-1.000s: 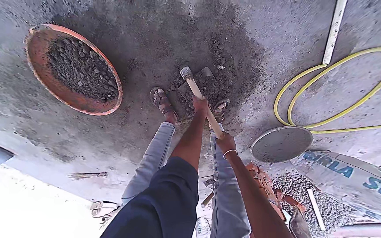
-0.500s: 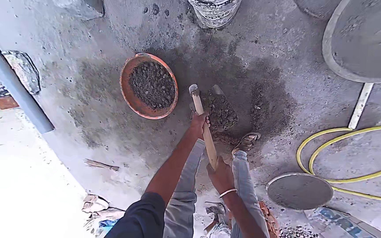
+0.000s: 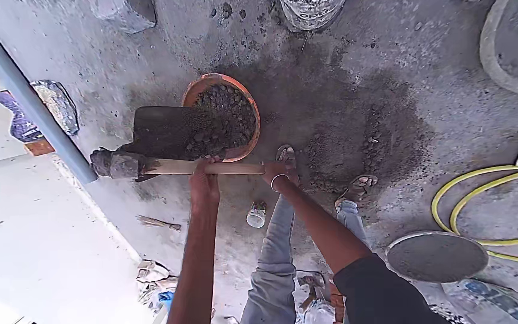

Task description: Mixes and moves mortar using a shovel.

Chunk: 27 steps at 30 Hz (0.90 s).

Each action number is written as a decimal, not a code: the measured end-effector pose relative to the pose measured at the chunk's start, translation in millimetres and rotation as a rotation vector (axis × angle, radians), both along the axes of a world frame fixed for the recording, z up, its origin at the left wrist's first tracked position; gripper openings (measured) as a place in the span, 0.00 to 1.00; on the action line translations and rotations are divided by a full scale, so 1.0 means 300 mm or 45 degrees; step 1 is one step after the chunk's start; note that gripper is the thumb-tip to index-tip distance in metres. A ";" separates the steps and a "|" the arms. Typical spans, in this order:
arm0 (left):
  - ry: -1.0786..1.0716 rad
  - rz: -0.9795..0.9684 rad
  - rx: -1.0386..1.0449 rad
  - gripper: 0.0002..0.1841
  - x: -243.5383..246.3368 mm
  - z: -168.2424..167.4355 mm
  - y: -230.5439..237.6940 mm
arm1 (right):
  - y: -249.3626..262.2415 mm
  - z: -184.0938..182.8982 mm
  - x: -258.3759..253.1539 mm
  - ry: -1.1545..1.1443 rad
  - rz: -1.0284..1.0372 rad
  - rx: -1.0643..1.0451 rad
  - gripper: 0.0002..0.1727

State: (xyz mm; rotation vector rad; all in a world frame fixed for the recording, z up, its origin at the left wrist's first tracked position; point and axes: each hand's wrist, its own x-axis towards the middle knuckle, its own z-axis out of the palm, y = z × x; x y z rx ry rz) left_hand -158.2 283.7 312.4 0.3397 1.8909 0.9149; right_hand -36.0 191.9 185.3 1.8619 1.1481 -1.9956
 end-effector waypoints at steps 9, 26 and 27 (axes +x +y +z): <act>0.035 -0.256 -0.007 0.06 0.048 0.141 0.060 | -0.106 0.193 0.057 0.193 -0.042 0.099 0.25; -0.061 -1.573 -0.298 0.14 1.393 -0.772 -0.282 | -0.599 -0.277 0.663 -0.447 -1.465 -0.020 0.21; -0.018 -1.644 -0.252 0.15 1.454 -0.809 -0.257 | -0.582 -0.357 0.703 -0.456 -1.498 0.065 0.21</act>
